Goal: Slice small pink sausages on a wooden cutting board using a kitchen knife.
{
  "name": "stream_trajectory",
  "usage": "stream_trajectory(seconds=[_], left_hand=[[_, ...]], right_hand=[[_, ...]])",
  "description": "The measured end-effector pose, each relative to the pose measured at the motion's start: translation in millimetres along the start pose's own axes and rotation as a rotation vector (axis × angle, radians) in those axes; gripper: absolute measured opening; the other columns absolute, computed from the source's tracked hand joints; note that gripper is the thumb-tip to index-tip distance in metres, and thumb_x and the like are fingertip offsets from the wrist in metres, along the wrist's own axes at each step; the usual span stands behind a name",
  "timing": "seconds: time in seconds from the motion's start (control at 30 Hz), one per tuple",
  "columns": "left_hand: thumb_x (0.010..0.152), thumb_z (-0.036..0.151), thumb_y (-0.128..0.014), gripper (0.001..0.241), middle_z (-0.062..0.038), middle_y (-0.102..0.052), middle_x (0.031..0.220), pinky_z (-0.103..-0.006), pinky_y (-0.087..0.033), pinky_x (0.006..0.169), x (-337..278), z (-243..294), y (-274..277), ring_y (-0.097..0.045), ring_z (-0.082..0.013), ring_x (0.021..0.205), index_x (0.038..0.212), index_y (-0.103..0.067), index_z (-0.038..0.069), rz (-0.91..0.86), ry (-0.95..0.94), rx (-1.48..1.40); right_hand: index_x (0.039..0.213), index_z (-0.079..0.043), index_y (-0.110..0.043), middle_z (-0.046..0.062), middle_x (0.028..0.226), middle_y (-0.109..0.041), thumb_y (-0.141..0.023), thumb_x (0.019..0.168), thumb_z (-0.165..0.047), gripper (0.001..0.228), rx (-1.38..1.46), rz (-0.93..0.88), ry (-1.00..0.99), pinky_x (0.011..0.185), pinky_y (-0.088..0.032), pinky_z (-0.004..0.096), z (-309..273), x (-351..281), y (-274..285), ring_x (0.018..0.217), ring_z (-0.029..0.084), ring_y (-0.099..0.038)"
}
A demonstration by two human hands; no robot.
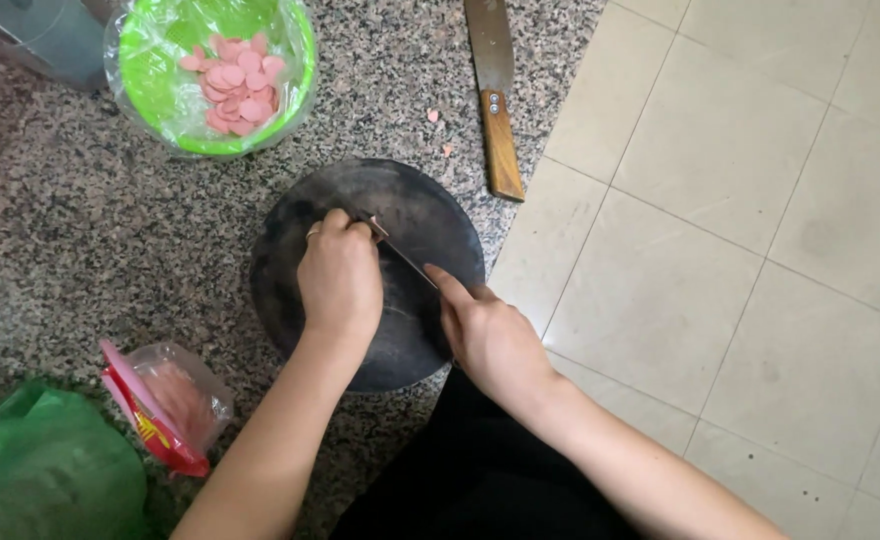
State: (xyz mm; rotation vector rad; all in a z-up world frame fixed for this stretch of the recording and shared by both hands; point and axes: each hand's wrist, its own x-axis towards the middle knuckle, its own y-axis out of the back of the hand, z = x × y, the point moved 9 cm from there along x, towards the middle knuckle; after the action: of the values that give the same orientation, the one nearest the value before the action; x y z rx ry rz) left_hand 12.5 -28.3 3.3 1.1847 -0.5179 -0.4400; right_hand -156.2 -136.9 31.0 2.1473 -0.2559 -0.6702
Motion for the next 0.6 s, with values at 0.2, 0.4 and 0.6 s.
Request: stream_trajectory(seconds=[0.2, 0.4, 0.6], left_hand=[[0.12, 0.029, -0.074, 0.038, -0.005, -0.066, 0.097, -0.0354, -0.07, 0.076, -3.0, -0.8, 10.1, -0.077, -0.0325, 0.108, 0.087, -0.084, 0.014, 0.055, 0.032, -0.032], [0.11, 0.03, -0.08, 0.027, -0.002, -0.064, 0.098, -0.0378, -0.069, 0.074, 0.5, -1.0, 12.0, -0.075, -0.0296, 0.108, 0.088, -0.08, 0.015, 0.042, 0.053, -0.003], [0.112, 0.027, -0.078, 0.028, -0.006, -0.063, 0.097, -0.0424, -0.069, 0.073, 1.1, -2.4, 12.5, -0.074, -0.0347, 0.101, 0.088, -0.079, 0.013, 0.035, 0.035, -0.039]], right_hand=[[0.163, -0.025, -0.066, 0.029, 0.107, -0.082, -0.054, 0.115, -0.023, 0.049, -0.057, -0.019, 0.015, 0.076, -0.071, 0.069, -5.9, -22.8, 21.2, 0.092, 0.059, -0.085], [0.161, -0.021, -0.067, 0.028, 0.106, -0.083, -0.055, 0.113, -0.022, 0.049, -0.083, -0.056, 0.004, 0.071, -0.072, 0.068, -0.9, -29.7, 26.8, 0.09, 0.056, -0.086], [0.161, -0.02, -0.066, 0.028, 0.108, -0.084, -0.053, 0.113, -0.022, 0.049, -0.044, -0.091, -0.008, 0.074, -0.072, 0.069, -4.4, -28.2, 32.0, 0.092, 0.057, -0.086]])
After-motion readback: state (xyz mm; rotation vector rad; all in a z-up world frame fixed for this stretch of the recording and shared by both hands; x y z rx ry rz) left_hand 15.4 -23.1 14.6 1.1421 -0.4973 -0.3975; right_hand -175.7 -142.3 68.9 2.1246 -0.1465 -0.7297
